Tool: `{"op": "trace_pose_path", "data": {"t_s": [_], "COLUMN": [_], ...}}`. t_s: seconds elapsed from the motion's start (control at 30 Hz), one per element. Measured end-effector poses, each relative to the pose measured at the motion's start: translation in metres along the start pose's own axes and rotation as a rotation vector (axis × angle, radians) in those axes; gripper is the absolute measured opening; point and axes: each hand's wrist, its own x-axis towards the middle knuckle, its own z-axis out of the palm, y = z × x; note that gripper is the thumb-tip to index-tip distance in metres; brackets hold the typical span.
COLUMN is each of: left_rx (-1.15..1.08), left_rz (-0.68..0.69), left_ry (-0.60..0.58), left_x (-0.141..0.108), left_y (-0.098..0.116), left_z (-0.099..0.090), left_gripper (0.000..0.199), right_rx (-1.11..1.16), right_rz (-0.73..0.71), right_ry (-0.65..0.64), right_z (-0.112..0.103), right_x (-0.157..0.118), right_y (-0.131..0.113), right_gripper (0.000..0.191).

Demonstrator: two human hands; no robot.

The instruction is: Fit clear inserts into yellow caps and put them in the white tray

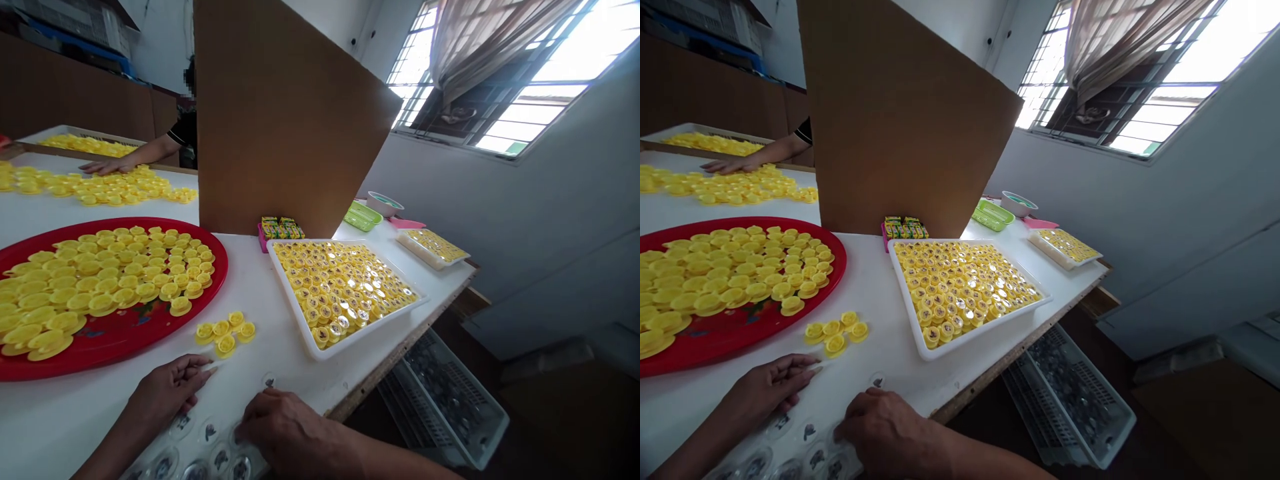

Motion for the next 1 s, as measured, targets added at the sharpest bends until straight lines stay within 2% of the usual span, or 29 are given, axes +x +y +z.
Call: {"op": "trace_pose_path", "data": {"t_s": [0.13,0.27,0.4,0.53,0.67,0.77,0.87,1.0], "left_rx": [0.011,0.006,-0.014,-0.038,-0.100,-0.231,-0.337,-0.369], "left_rz": [0.031,0.105,0.107,0.125,0.107,0.123,0.146,0.142], "left_ry": [0.017,0.010,0.015,0.026,0.023,-0.062,-0.127,-0.059], "left_x": [-0.010,-0.020,-0.020,-0.021,-0.022,-0.025,-0.027,-0.025], "left_y": [0.006,0.017,0.019,0.017,0.020,0.025,0.028,0.027], "left_z": [0.000,0.002,0.001,0.000,0.001,0.004,0.009,0.013], "left_gripper": [0.056,0.044,0.040,0.036,0.034,0.035,0.034,0.035], "right_rx": [0.024,0.066,0.045,0.124,0.285,0.477,0.674,0.765], "right_rz": [0.016,0.003,-0.024,-0.015,0.145,0.346,0.455,0.501], "right_ry": [0.021,0.024,-0.004,0.101,0.356,0.506,0.562,0.594], "right_z": [0.014,0.011,0.016,0.027,0.029,0.026,0.022,0.018], "right_x": [0.010,0.016,0.025,0.035,0.046,0.058,0.072,0.084], "right_y": [0.000,-0.009,-0.012,-0.008,0.007,0.016,0.020,0.019], "right_gripper": [0.024,0.034,0.023,0.019,0.018,0.017,0.020,0.022]}}
